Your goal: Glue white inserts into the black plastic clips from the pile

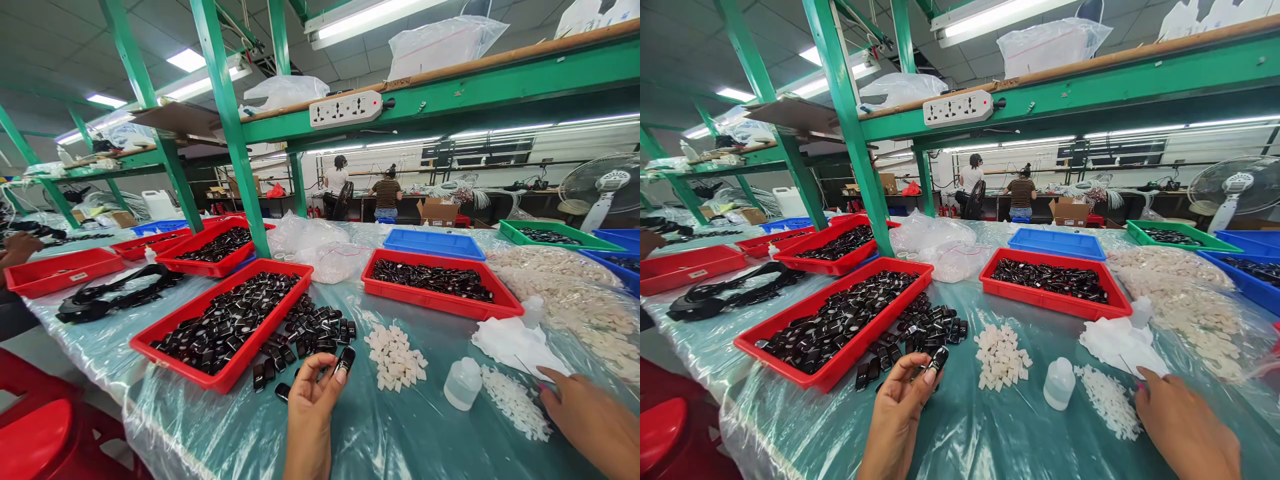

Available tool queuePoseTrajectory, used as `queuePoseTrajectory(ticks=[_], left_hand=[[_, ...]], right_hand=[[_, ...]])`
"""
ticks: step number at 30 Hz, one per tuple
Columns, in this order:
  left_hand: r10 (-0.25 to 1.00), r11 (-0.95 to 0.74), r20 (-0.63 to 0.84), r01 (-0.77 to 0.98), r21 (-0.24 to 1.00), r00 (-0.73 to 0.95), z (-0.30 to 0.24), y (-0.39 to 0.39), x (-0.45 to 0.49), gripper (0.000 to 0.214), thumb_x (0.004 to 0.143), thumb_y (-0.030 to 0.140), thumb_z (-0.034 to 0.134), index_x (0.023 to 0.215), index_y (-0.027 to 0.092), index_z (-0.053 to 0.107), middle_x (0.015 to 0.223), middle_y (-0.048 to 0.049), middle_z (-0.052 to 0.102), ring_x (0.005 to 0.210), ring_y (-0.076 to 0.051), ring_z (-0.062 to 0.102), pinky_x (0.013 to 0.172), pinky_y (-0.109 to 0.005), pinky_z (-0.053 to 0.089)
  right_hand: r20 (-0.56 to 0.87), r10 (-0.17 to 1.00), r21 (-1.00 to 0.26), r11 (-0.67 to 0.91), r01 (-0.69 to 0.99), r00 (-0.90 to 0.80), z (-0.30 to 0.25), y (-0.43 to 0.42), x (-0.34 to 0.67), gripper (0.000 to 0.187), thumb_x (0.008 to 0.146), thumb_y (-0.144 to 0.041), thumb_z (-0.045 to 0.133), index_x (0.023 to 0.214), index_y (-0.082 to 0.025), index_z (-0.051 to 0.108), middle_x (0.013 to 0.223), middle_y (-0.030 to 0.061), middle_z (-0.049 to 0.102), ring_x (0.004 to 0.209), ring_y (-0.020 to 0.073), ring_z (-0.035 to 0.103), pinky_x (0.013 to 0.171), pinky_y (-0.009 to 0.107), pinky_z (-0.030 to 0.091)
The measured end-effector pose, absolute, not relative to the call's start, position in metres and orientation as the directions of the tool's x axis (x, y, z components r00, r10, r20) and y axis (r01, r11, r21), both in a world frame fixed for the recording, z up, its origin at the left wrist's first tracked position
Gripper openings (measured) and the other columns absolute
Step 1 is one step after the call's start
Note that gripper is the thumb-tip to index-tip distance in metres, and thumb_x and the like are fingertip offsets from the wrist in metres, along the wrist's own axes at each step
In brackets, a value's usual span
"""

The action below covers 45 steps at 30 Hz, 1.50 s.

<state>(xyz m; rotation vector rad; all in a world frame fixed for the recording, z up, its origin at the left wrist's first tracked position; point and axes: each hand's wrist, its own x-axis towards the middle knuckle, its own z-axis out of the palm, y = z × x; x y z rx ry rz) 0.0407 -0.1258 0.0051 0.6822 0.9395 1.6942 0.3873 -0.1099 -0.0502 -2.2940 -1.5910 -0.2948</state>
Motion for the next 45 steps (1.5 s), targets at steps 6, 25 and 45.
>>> queuePoseTrajectory(ticks=[6,25,45], left_hand=[[0.962,-0.048,-0.129,-0.616,0.786,-0.240,-0.009,-0.132,0.051,0.032,0.049,0.025,0.086,0.072,0.018,0.065,0.073,0.0020,0.064,0.075,-0.015,0.065,0.075,-0.023,0.052],[0.983,0.165,-0.172,-0.691,0.704,0.059,-0.023,-0.157,0.085,0.034,0.046,0.023,0.088,0.068,0.017,0.063,0.067,0.0008,0.062,0.066,-0.016,0.067,0.065,-0.024,0.054],[0.961,0.273,-0.233,-0.656,0.704,0.150,-0.016,-0.152,0.074,0.038,0.048,0.032,0.087,0.079,0.014,0.077,0.067,-0.0100,0.074,0.064,-0.017,0.069,0.063,-0.021,0.055]], right_hand=[[0.742,0.656,-0.140,-0.049,0.989,0.137,-0.011,-0.126,0.329,0.034,0.088,-0.032,0.035,0.104,-0.018,0.062,0.088,0.0144,0.067,0.079,0.0339,0.063,0.061,0.044,0.048],[0.684,0.692,-0.544,0.694,0.471,-0.230,-0.014,-0.154,0.231,0.040,0.079,-0.015,0.063,0.116,-0.030,0.060,0.095,0.0014,0.070,0.083,0.0145,0.067,0.072,0.019,0.055],[0.571,0.789,-0.651,0.603,0.461,-0.227,-0.024,-0.150,0.232,0.031,0.082,-0.017,0.058,0.110,-0.026,0.068,0.100,0.0045,0.073,0.088,0.0182,0.069,0.075,0.021,0.054]])
